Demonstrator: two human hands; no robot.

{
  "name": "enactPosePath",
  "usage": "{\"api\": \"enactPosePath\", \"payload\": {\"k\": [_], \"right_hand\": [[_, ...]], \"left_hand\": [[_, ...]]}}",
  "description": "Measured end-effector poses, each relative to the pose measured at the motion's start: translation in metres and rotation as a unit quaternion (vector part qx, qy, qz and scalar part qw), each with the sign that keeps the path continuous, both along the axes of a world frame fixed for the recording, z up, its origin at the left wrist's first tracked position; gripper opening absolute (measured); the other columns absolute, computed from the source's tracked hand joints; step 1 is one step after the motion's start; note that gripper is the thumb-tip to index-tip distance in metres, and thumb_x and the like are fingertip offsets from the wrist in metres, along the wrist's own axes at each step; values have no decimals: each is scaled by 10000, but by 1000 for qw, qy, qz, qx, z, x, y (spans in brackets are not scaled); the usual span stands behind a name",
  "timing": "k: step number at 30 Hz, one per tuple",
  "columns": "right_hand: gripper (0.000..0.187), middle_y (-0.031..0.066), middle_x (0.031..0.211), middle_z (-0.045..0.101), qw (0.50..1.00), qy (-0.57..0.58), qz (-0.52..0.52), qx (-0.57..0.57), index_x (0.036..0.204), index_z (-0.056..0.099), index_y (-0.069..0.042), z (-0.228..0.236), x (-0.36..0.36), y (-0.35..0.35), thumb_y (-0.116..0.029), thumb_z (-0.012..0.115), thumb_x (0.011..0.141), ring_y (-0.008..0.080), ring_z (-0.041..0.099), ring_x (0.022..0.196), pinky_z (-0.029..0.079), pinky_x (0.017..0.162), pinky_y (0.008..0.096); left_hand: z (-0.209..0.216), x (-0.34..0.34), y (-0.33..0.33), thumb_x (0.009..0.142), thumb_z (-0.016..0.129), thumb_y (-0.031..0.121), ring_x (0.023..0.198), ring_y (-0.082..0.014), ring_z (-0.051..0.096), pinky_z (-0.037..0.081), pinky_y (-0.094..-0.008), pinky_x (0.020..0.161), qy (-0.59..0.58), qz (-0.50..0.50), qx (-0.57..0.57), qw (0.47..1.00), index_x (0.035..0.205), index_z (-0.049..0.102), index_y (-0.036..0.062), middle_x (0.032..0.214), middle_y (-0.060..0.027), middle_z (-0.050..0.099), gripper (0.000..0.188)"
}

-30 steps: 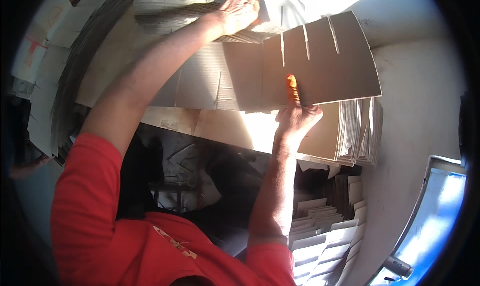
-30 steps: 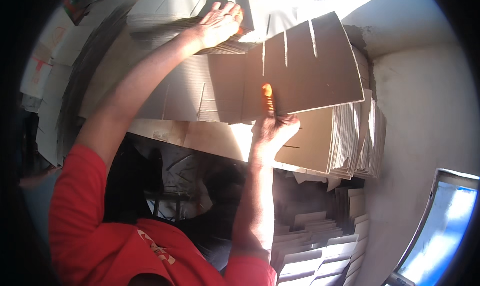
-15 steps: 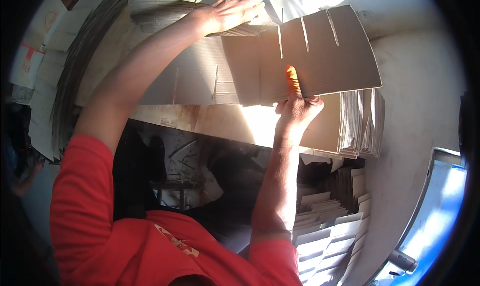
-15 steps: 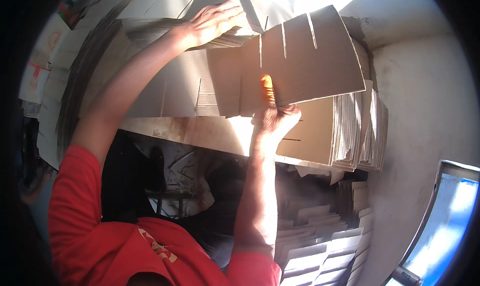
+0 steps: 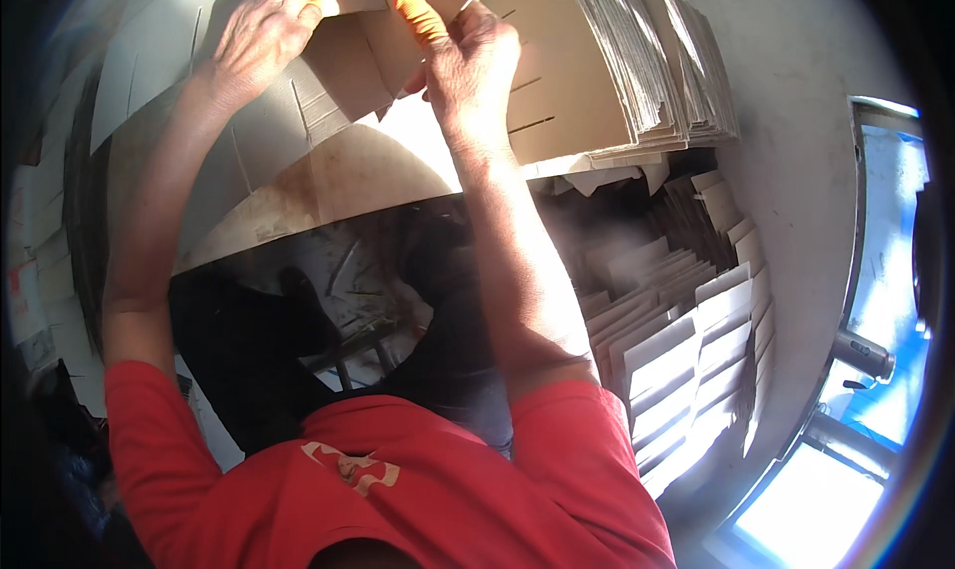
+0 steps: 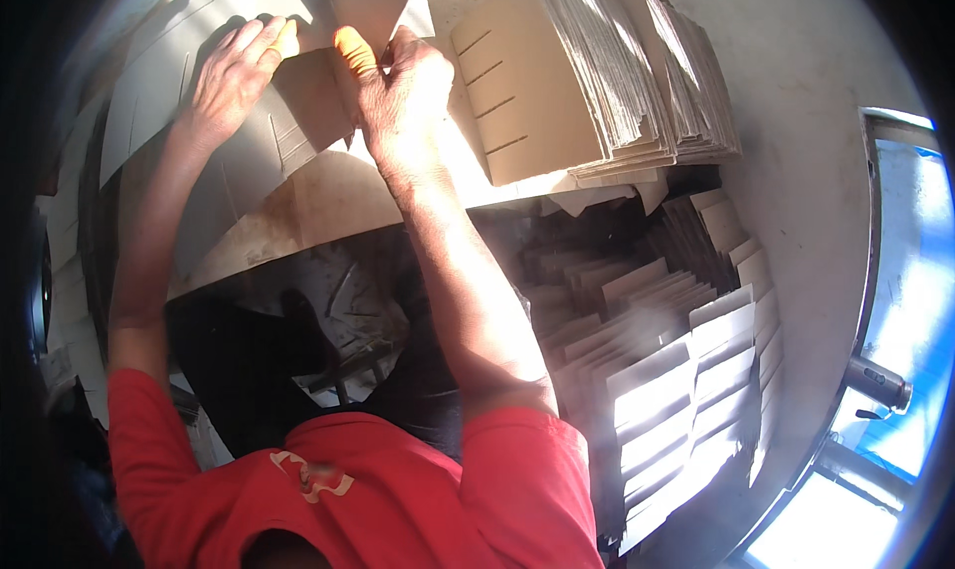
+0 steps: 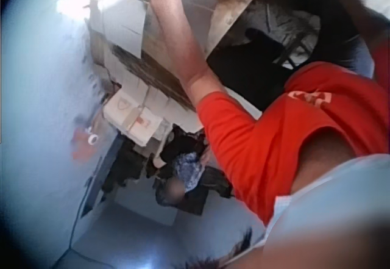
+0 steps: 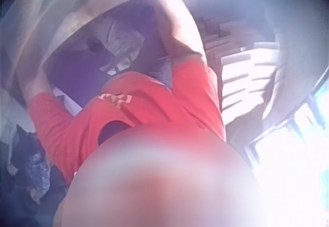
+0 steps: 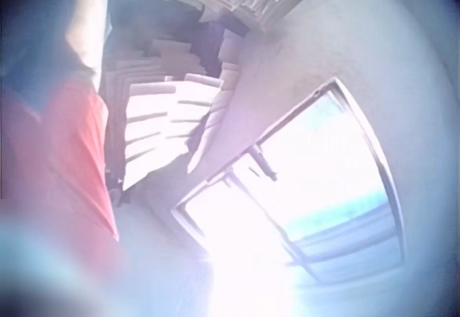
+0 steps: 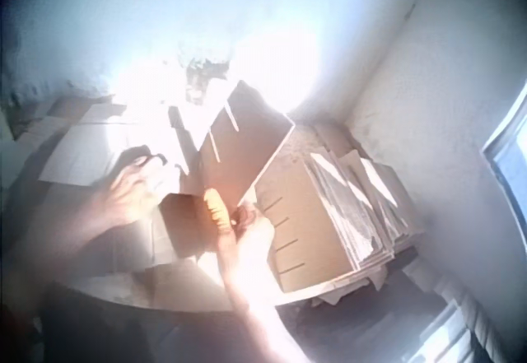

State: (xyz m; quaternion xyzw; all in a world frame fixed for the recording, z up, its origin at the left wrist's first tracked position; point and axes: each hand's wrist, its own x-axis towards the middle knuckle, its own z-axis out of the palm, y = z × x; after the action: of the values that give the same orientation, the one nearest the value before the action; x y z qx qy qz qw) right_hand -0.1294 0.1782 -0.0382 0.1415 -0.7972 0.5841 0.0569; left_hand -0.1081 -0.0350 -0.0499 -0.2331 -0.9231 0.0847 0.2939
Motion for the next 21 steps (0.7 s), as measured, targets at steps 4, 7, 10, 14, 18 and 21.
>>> {"api": "enactPosePath", "payload": {"k": [4, 7, 10, 14, 18, 21], "right_hand": [[287, 93, 597, 626, 995, 84, -2, 55, 772, 603, 57, 11, 7, 0, -203, 688, 860, 132, 541, 379, 430, 398, 247], [202, 97, 575, 619, 997, 71, -5, -28, 768, 593, 49, 14, 13, 0, -108, 609, 894, 125, 582, 432, 472, 427, 248], [184, 106, 575, 615, 992, 32, 5, -119, 828, 588, 59, 13, 17, -4, -100, 573, 920, 131, 589, 441, 479, 430, 233], [218, 64, 520, 613, 993, 10, -24, -113, 759, 561, -5, 17, 21, -5, -130, 587, 935, 80, 545, 430, 401, 435, 214], [132, 98, 508, 599, 998, -11, -22, -63, 840, 622, 30, 8, 15, -2, -78, 588, 907, 122, 578, 410, 458, 394, 216], [218, 64, 470, 582, 997, -30, -59, -42, 742, 586, -6, 17, 21, -9, -136, 593, 916, 77, 517, 375, 404, 395, 204]], "left_hand": [[-12, 1, -18, 771, 599, 44, 869, -265, 589, 513, -356, 750, 1, -10, 64, 998, 1102, 607, 5, 1099, -112, 604, 333], [-9, 13, 4, 795, 616, 58, 857, -253, 583, 504, -360, 689, 32, -51, 95, 994, 1055, 628, 2, 1041, -118, 615, 267], [-9, 45, 31, 732, 637, 35, 827, -233, 571, 495, -345, 655, 78, -75, 3, 994, 990, 635, -71, 1001, -146, 613, 279], [-9, 68, 52, 707, 705, 124, 808, -212, 564, 506, -327, 684, 57, -14, 39, 997, 947, 633, -76, 987, -156, 605, 320], [-1, 40, 35, 655, 777, 443, 837, -253, 580, 508, -359, 743, 16, -55, 255, 965, 1051, 611, -63, 991, -174, 633, 663], [8, -4, 7, 723, 706, 503, 1138, -316, 519, 410, -438, 968, -36, 79, 282, 955, 1221, 525, -38, 1187, -196, 585, 757]]}}
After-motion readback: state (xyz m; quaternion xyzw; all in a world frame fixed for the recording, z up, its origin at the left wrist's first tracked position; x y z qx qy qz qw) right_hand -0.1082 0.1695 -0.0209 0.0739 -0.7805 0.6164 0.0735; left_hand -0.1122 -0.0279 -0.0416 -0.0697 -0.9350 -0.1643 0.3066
